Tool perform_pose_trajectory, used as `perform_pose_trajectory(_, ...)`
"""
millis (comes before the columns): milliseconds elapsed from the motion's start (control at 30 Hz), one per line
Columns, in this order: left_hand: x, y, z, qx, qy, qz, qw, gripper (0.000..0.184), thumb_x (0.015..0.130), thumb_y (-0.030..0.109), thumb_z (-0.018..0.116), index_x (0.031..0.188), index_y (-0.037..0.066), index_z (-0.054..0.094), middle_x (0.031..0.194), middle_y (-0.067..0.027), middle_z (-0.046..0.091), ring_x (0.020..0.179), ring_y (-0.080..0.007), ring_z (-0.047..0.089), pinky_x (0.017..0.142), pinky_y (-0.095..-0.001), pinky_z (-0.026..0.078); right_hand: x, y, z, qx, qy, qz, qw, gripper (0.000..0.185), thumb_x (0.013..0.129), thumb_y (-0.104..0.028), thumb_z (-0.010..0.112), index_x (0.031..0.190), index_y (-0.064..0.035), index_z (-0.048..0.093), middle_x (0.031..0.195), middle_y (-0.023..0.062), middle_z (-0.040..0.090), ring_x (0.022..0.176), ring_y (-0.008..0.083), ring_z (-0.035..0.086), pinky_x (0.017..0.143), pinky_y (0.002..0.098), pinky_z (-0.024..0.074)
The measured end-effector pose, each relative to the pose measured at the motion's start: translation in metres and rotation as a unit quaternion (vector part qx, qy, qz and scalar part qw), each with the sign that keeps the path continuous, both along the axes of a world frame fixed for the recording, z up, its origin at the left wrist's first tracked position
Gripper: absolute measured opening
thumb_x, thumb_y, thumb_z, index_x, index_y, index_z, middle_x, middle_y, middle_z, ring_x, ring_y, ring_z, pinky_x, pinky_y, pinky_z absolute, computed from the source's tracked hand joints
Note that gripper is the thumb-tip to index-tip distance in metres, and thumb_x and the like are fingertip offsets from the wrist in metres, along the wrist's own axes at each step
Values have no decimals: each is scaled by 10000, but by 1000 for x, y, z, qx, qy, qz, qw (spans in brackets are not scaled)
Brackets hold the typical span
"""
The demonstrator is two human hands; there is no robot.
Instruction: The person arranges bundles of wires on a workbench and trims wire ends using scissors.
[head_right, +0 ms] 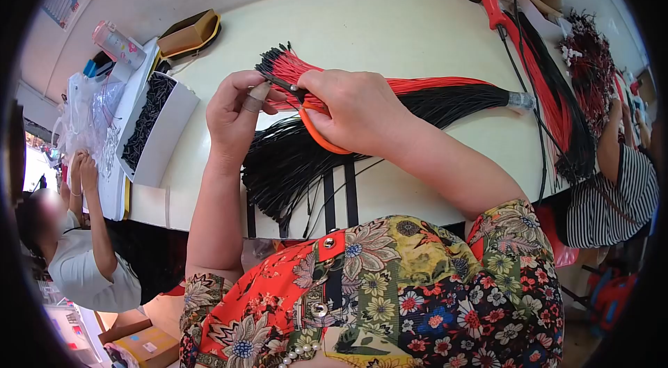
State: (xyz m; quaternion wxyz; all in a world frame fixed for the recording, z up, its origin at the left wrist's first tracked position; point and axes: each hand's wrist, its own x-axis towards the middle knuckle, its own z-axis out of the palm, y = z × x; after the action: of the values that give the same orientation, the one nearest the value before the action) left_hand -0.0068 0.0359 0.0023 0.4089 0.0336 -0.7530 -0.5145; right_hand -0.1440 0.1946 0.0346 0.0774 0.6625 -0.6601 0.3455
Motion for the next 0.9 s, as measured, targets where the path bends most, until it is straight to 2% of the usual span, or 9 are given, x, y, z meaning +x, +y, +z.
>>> perform_pose_trajectory(133,-1,4,1,-22,15,17,1000,110,885,-48,549,986,-6,539,944,-96,577,785,-178,678,562,-231,539,1,-2,-3,-18,-7,-5,1000,275,772,-168,653,1012,-56,579,846,119,649,755,297,640,640,392,517)
perform_pose_trajectory(333,-1,5,1,-33,17,31,999,108,883,-51,549,980,-6,534,946,-97,578,777,-173,678,551,-226,536,1,-2,-4,-6,-18,-12,1000,285,771,-173,654,1019,-57,576,860,126,648,766,304,639,655,394,518)
perform_pose_trajectory(433,-2,6,1,-30,18,33,999,105,882,-54,549,973,-5,532,946,-96,578,774,-173,679,554,-227,537,1,-2,-3,-6,-19,-9,1000,293,758,-81,683,1030,-36,584,865,108,639,667,237,624,608,326,507)
perform_pose_trajectory(833,-3,6,0,-47,15,35,998,114,878,-62,549,973,-6,524,941,-99,575,768,-177,682,572,-239,548,-2,-5,-12,-35,-7,8,999,273,773,-78,665,1028,-30,581,866,122,636,681,260,624,615,347,503)
perform_pose_trajectory(900,-3,6,0,-55,13,34,998,115,880,-57,549,979,-4,524,942,-99,575,769,-179,682,571,-238,547,-1,-7,-13,-39,-21,13,999,250,790,-67,654,1024,-23,577,813,116,629,653,225,619,597,325,493)
